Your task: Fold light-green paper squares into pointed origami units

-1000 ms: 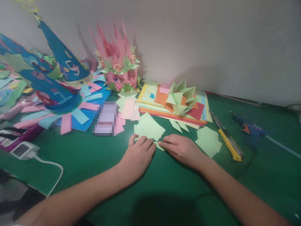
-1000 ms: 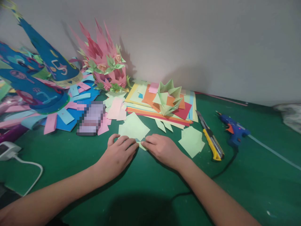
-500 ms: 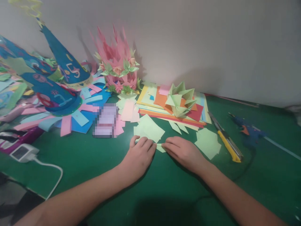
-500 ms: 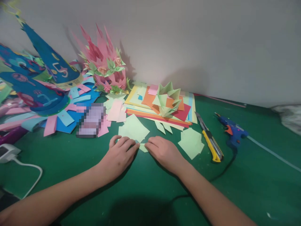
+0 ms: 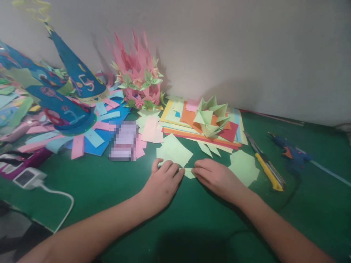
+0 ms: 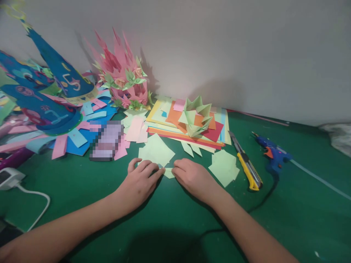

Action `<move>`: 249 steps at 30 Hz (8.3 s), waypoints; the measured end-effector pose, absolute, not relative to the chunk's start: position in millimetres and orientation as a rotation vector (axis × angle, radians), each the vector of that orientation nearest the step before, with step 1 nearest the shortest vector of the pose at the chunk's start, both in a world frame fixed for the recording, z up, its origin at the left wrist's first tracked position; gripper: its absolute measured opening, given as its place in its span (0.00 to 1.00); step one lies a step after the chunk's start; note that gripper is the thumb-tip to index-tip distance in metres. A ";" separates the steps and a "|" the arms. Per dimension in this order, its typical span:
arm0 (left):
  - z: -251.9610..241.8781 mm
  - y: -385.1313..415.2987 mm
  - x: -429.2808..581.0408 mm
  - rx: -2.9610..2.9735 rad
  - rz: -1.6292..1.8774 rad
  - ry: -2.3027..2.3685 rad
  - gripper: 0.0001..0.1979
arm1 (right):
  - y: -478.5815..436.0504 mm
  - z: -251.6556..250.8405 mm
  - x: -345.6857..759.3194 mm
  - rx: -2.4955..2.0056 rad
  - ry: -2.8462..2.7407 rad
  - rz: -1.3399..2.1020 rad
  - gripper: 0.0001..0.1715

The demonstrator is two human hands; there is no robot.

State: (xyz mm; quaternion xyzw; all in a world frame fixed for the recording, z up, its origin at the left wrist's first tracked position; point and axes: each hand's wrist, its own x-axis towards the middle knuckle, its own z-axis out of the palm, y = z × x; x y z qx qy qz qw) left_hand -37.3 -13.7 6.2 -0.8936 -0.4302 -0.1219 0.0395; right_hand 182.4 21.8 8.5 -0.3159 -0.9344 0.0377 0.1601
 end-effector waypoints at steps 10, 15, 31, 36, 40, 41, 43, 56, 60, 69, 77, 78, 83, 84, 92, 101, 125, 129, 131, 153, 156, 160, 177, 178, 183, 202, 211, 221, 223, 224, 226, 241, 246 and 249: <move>7.7 -14.5 -35.6 -2.733 -0.424 -1.326 0.12 | 22.6 17.7 183.8 -0.905 -2.596 0.223 0.11; 8.6 -14.4 -36.5 -2.761 -0.440 -1.331 0.12 | 22.4 18.8 185.8 -0.922 -2.543 0.247 0.10; 6.8 -12.8 -38.6 -2.839 -0.496 -1.316 0.12 | 26.2 7.3 192.5 -0.980 -2.500 0.312 0.17; 7.0 -12.2 -39.5 -2.855 -0.528 -1.335 0.12 | 29.6 9.1 188.8 -1.075 -2.513 0.387 0.15; 6.6 -11.0 -40.3 -2.867 -0.551 -1.339 0.11 | 31.7 11.0 184.6 -1.088 -2.467 0.484 0.06; 6.8 -10.6 -40.4 -2.864 -0.560 -1.340 0.10 | 31.6 11.8 183.5 -1.087 -2.450 0.515 0.05; 7.4 -10.0 -40.3 -2.857 -0.565 -1.339 0.10 | 30.7 13.7 181.2 -1.090 -2.420 0.600 0.04; 9.6 -5.3 -43.3 -2.900 -0.528 -1.374 0.12 | 33.4 9.5 162.9 -1.114 -2.185 0.504 0.04; 13.3 5.6 -51.1 -3.078 -0.470 -1.213 0.16 | 34.6 9.0 161.4 -1.100 -2.200 0.469 0.07; 12.8 11.4 -51.6 -3.069 -0.428 -1.102 0.12 | 40.2 6.5 169.3 -1.049 -2.193 0.224 0.06; 12.7 15.6 -50.3 -3.057 -0.594 -1.251 0.10 | 32.6 9.8 175.6 -0.828 -2.502 0.409 0.07; 12.6 16.4 -50.4 -3.056 -0.603 -1.275 0.10 | 32.5 10.3 175.1 -0.819 -2.526 0.432 0.07; 10.9 18.6 -52.2 -3.052 -0.647 -1.411 0.07 | 36.3 12.6 173.9 -0.789 -2.574 0.445 0.09; 10.7 18.7 -52.5 -3.047 -0.660 -1.440 0.07 | 36.9 12.8 173.9 -0.788 -2.573 0.421 0.09; 14.8 15.1 -50.2 -2.996 -0.667 -1.509 0.07 | 34.5 14.5 169.0 -0.803 -2.617 0.291 0.11; 16.3 14.6 -45.7 -3.001 -0.699 -1.530 0.08 | 33.2 13.8 159.0 -1.000 -2.456 0.462 0.06; 8.0 12.8 -36.2 -2.914 -0.737 -1.803 0.06 | 34.5 12.6 151.4 -1.117 -2.284 0.625 0.06; 9.2 12.8 -37.0 -2.916 -0.731 -1.785 0.06 | 34.6 13.0 152.1 -1.110 -2.285 0.638 0.06; 10.0 12.3 -37.7 -2.906 -0.735 -1.758 0.06 | 34.6 12.6 152.8 -1.107 -2.289 0.634 0.06; 15.7 -3.7 -37.6 -2.847 -0.816 -1.537 0.08 | 34.6 12.0 155.4 -1.154 -2.250 0.755 0.05; 14.3 -1.9 -37.0 -2.835 -0.814 -1.619 0.07 | 34.7 12.2 154.4 -1.155 -2.250 0.738 0.06; 11.3 2.6 -35.2 -2.789 -0.799 -1.701 0.09 | 35.0 11.8 153.2 -1.149 -2.245 0.727 0.06; 6.8 7.8 -32.4 -2.770 -0.816 -1.937 0.02 | 35.4 8.6 153.4 -1.143 -2.226 0.752 0.05; 7.4 7.7 -32.0 -2.783 -0.816 -1.934 0.02 | 35.5 8.6 153.5 -1.141 -2.224 0.746 0.05; 10.8 6.7 -30.2 -2.852 -0.786 -1.921 0.06 | 35.6 10.7 153.4 -1.157 -2.202 0.780 0.06; 11.7 4.1 -33.8 -2.861 -0.774 -1.894 0.10 | 38.0 7.2 156.1 -1.160 -2.167 0.790 0.10; 12.3 3.9 -39.2 -2.878 -0.747 -1.828 0.09 | 37.3 8.6 156.6 -1.137 -2.191 0.794 0.12; 24.8 3.2 -49.9 -2.929 -0.723 -1.636 0.07 | 37.7 8.5 156.9 -1.127 -2.201 0.776 0.12; 23.8 4.0 -47.0 -2.892 -0.755 -1.648 0.05 | 37.7 8.7 156.7 -1.129 -2.202 0.783 0.12; 22.5 4.6 -45.1 -2.867 -0.781 -1.660 0.04 | 37.7 8.8 156.5 -1.131 -2.204 0.784 0.12; 18.9 6.2 -41.7 -2.839 -0.808 -1.655 0.04 | 37.8 9.1 156.3 -1.132 -2.206 0.780 0.12; 18.3 2.3 -25.8 -2.837 -0.502 -1.497 0.09 | 35.8 3.0 163.4 -0.912 -2.394 0.497 0.13; 16.9 10.7 -21.1 -2.940 -0.393 -1.570 0.09 | 39.2 3.9 169.8 -0.823 -2.526 0.428 0.12; 19.1 14.6 -18.1 -2.935 -0.290 -1.682 0.09 | 39.4 5.0 168.6 -0.810 -2.540 0.365 0.12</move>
